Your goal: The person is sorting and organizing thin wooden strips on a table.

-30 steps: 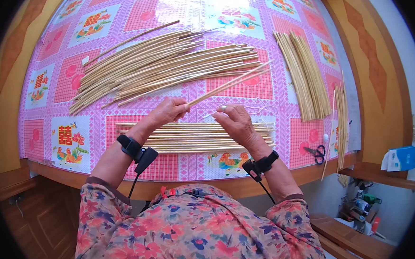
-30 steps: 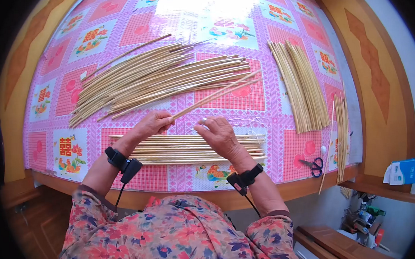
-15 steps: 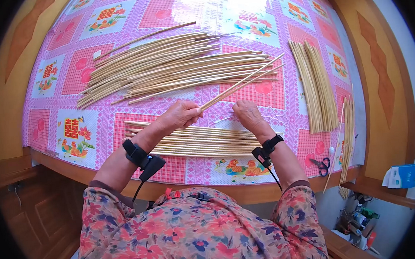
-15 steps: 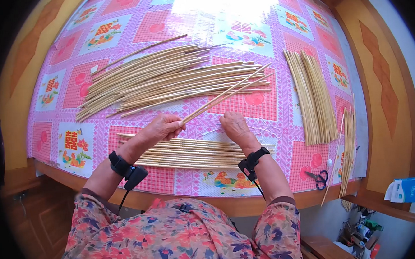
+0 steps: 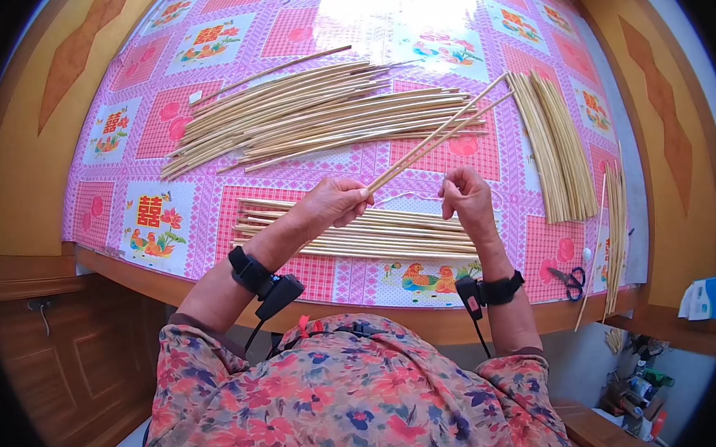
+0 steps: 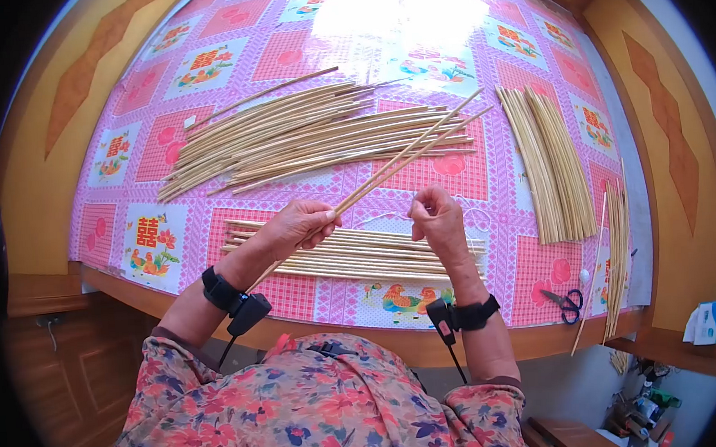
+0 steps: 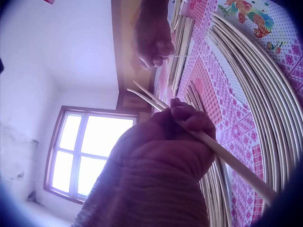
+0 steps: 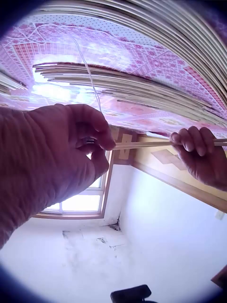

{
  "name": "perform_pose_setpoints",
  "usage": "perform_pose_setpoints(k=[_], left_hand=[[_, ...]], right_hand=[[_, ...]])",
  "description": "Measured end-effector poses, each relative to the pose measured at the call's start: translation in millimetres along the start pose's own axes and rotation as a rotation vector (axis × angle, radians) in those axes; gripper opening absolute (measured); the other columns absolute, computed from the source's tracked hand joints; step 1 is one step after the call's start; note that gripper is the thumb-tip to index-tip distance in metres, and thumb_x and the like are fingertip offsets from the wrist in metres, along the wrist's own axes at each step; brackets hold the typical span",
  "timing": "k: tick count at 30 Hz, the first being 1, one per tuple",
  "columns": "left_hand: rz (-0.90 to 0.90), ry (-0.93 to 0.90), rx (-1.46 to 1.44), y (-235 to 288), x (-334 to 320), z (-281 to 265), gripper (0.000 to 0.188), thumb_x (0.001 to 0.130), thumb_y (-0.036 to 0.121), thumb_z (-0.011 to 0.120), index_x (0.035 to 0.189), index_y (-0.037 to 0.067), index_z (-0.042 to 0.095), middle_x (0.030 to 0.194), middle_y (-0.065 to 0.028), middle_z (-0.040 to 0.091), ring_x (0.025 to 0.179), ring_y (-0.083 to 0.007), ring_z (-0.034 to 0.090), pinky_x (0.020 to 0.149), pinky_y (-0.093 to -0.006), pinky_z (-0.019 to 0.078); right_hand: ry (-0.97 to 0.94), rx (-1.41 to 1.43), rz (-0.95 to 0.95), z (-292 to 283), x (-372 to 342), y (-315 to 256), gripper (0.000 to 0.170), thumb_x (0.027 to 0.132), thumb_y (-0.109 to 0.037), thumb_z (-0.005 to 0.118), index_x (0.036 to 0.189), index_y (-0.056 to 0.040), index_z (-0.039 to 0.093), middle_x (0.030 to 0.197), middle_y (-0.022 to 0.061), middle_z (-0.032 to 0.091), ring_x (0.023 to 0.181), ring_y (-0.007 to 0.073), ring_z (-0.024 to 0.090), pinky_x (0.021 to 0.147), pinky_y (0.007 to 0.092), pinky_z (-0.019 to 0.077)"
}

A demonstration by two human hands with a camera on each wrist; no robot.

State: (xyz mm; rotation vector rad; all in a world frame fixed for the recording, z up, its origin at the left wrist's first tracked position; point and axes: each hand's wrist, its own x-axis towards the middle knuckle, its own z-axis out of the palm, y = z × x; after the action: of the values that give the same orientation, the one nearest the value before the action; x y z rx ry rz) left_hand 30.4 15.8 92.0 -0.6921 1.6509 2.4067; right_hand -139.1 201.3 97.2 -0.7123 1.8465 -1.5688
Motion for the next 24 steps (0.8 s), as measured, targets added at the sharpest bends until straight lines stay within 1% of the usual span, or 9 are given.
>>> perform_pose_setpoints(k=[2, 5, 8, 11, 13, 15, 18, 22, 24], left_hand=[[-0.019, 0.034, 0.005, 3.4, -8.3, 10.1, 0.021, 0.089, 0.019, 0.045, 0.084, 0.002, 0.058, 0.061, 0.004, 0.049, 0.046, -0.0019, 0.039, 0.038, -0.0162, 0.0276], [-0.01, 0.006, -0.058, 2.5, -17.0, 21.2, 0.019, 0.087, 0.021, 0.05, 0.086, 0.003, 0.059, 0.062, 0.0032, 0.053, 0.045, -0.0017, 0.043, 0.038, -0.015, 0.0299], [-0.006, -0.016, -0.092, 1.6, -25.3, 31.0, 0.019, 0.088, 0.02, 0.05, 0.086, 0.003, 0.059, 0.063, 0.0028, 0.053, 0.045, -0.0018, 0.043, 0.038, -0.0148, 0.0295], [-0.002, -0.049, -0.119, 0.9, -33.7, 38.4, 0.019, 0.088, 0.02, 0.05, 0.086, 0.003, 0.059, 0.064, 0.0028, 0.053, 0.045, -0.0016, 0.042, 0.038, -0.0148, 0.0295], [0.003, -0.021, -0.125, 7.3, -40.9, 46.6, 0.02, 0.087, 0.021, 0.051, 0.086, 0.003, 0.059, 0.064, 0.003, 0.053, 0.045, -0.0013, 0.042, 0.038, -0.0146, 0.03], [0.017, 0.0, -0.129, 4.6, -45.8, 47.8, 0.02, 0.087, 0.021, 0.051, 0.086, 0.003, 0.059, 0.064, 0.003, 0.054, 0.045, -0.0012, 0.042, 0.038, -0.0143, 0.0303], [0.038, 0.013, -0.161, 2.2, -50.4, 48.3, 0.02, 0.087, 0.021, 0.051, 0.085, 0.003, 0.059, 0.064, 0.0032, 0.054, 0.045, -0.0012, 0.043, 0.039, -0.014, 0.0313], [0.05, 0.026, -0.181, 2.4, -56.1, 46.3, 0.02, 0.088, 0.021, 0.05, 0.086, 0.003, 0.058, 0.065, 0.0029, 0.054, 0.046, -0.0014, 0.044, 0.039, -0.0141, 0.0326], [0.058, 0.045, -0.196, 4.8, -58.6, 48.4, 0.02, 0.088, 0.02, 0.05, 0.087, 0.003, 0.058, 0.065, 0.0026, 0.053, 0.046, -0.0016, 0.044, 0.039, -0.0141, 0.0329]], right_hand=[[-0.106, 0.181, 0.024, 8.6, -22.5, -11.7, 0.002, 0.08, -0.001, 0.049, 0.08, -0.0029, 0.05, 0.059, -0.0011, 0.05, 0.044, 0.0043, 0.047, 0.038, 0.0168, 0.0364], [-0.172, 0.246, 0.079, 20.7, -45.5, -13.3, 0.001, 0.081, -0.002, 0.052, 0.082, -0.0031, 0.052, 0.059, -0.0044, 0.047, 0.047, 0.0009, 0.043, 0.04, 0.0152, 0.0324], [-0.149, 0.141, 0.014, 35.0, -60.0, -13.9, 0.002, 0.082, -0.004, 0.054, 0.081, -0.0028, 0.053, 0.06, -0.006, 0.046, 0.049, -0.0007, 0.04, 0.042, 0.0151, 0.0303], [-0.134, 0.153, -0.03, 42.0, -64.0, -26.0, 0.005, 0.082, -0.006, 0.057, 0.081, -0.0026, 0.054, 0.061, -0.007, 0.046, 0.051, -0.0011, 0.04, 0.044, 0.0157, 0.0306], [-0.129, 0.172, -0.049, 45.8, -65.3, -24.3, 0.008, 0.082, -0.009, 0.058, 0.083, -0.0023, 0.055, 0.059, -0.0057, 0.047, 0.051, 0.0003, 0.041, 0.045, 0.0169, 0.0321], [-0.146, 0.025, -0.176, 48.6, -67.0, -23.0, 0.008, 0.082, -0.01, 0.058, 0.086, -0.0029, 0.056, 0.056, -0.0028, 0.048, 0.051, 0.0021, 0.044, 0.045, 0.019, 0.0346], [-0.138, -0.047, -0.124, 48.9, -65.2, -22.6, 0.01, 0.082, -0.011, 0.058, 0.089, -0.0035, 0.057, 0.055, 0.0002, 0.05, 0.05, 0.0035, 0.046, 0.045, 0.0211, 0.0376], [-0.217, -0.067, -0.167, 54.4, -66.8, -23.7, 0.012, 0.083, -0.011, 0.056, 0.092, -0.0044, 0.058, 0.056, 0.0013, 0.052, 0.05, 0.0045, 0.047, 0.046, 0.0219, 0.04], [-0.23, -0.136, -0.183, 55.2, -67.7, -24.2, 0.016, 0.083, -0.01, 0.055, 0.098, -0.006, 0.06, 0.055, 0.0014, 0.051, 0.049, 0.0055, 0.048, 0.046, 0.0221, 0.0411]])
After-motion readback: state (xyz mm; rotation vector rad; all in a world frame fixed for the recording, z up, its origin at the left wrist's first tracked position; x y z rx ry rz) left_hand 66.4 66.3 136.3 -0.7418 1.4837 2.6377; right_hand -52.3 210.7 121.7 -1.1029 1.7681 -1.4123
